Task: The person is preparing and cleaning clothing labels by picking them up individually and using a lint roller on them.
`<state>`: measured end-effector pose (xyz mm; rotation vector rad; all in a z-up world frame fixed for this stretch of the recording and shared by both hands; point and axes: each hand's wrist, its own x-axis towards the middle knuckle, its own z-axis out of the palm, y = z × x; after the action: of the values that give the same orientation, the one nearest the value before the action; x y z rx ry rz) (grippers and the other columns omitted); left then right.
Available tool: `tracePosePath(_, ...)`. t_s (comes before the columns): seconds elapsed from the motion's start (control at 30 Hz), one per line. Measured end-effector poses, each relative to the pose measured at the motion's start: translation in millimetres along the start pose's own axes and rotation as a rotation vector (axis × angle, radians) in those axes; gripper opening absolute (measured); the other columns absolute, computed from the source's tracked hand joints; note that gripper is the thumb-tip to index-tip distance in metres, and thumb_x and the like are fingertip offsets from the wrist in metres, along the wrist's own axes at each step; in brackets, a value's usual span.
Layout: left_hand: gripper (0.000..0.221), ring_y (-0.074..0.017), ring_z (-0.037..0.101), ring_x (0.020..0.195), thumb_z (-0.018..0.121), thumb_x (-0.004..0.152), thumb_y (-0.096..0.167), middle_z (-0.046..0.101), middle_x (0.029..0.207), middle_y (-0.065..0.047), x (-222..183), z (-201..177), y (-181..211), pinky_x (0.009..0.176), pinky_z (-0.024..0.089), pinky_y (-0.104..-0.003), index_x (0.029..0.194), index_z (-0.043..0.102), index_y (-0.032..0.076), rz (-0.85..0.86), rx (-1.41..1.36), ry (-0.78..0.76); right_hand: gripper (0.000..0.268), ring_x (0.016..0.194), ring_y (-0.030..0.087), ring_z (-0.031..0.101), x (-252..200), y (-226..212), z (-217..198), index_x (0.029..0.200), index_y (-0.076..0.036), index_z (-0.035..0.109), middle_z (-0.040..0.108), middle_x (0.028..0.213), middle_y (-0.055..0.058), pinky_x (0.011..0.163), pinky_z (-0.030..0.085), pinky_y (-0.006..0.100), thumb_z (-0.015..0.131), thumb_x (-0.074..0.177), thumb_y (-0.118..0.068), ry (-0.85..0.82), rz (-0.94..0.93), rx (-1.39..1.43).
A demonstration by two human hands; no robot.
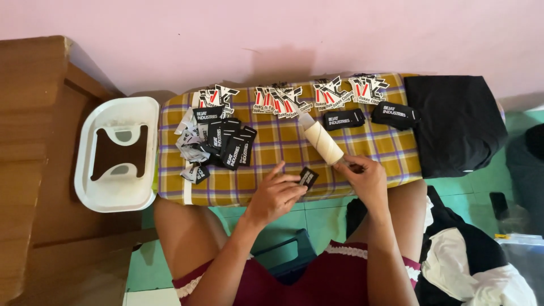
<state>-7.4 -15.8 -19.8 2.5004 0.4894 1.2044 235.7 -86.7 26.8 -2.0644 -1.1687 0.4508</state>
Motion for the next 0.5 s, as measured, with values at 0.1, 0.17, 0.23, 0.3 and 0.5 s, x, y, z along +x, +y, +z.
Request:
tracePosePath(0.1, 0.029, -0.016, 0.077, 0.091, 0.078, 0.088, 0.004, 0.081, 0.093, 0.006, 13.5, -13.9, 10.8, 0.104, 0.058, -0.045, 0.109, 0.083, 0.024, -0.373, -0.472, 0.167, 0.037, 0.085, 0.023, 0.075, 1.9, 3.3, -0.5, 0.107, -0.017, 0.082, 0.078, 0.094, 0.002, 0.076, 0.06, 0.036, 0.091, 0.078, -0.036, -0.019, 0.024, 0.056)
tracePosePath(0.17, 0.028, -0.0195, 0.077, 0.092, 0.08, 0.089, 0.017, 0.08, 0.099, 0.001, 26.9, -17.4, 9.0, 0.099, 0.058, -0.047, 0.117, 0.079, 0.021, -0.505, -0.469, 0.178, 0.035, 0.086, 0.025, 0.075, 0.7, 2.3, -2.1, 0.108, -0.016, 0.082, 0.078, 0.094, 0.004, 0.076, 0.06, 0.038, 0.09, 0.079, -0.034, -0.018, 0.023, 0.052)
tracePosePath(0.23, 0.037, -0.0229, 0.077, 0.092, 0.081, 0.091, 0.031, 0.08, 0.105, -0.004, 30.4, -16.8, -3.6, 0.095, 0.058, -0.049, 0.125, 0.075, 0.019, -0.636, -0.452, 0.207, 0.033, 0.087, 0.026, 0.074, 0.4, -1.3, -1.7, 0.109, -0.016, 0.081, 0.078, 0.094, 0.006, 0.076, 0.06, 0.04, 0.089, 0.08, -0.032, -0.025, 0.002, 0.05)
tracePosePath(0.3, 0.031, -0.0286, 0.073, 0.093, 0.071, 0.097, 0.025, 0.077, 0.11, -0.008, 28.4, -8.0, -27.2, 0.085, 0.055, -0.044, 0.127, 0.07, 0.016, -0.544, -0.077, 0.192, 0.031, 0.086, 0.027, 0.074, 0.3, -4.4, -4.0, 0.108, -0.018, 0.082, 0.077, 0.089, 0.005, 0.076, 0.059, 0.042, 0.088, 0.081, -0.032, -0.015, 0.031, 0.043)
tracePosePath(0.5, 0.028, -0.0231, 0.063, 0.097, 0.066, 0.1, 0.039, 0.066, 0.106, -0.005, 33.1, -28.9, -16.4, 0.081, 0.047, -0.038, 0.12, 0.069, 0.021, -0.346, 0.432, 0.126, 0.032, 0.082, 0.025, 0.074, -1.6, -1.4, 0.7, 0.107, -0.017, 0.082, 0.077, 0.087, 0.006, 0.073, 0.058, 0.04, 0.09, 0.081, -0.033, 0.034, 0.018, 0.045)
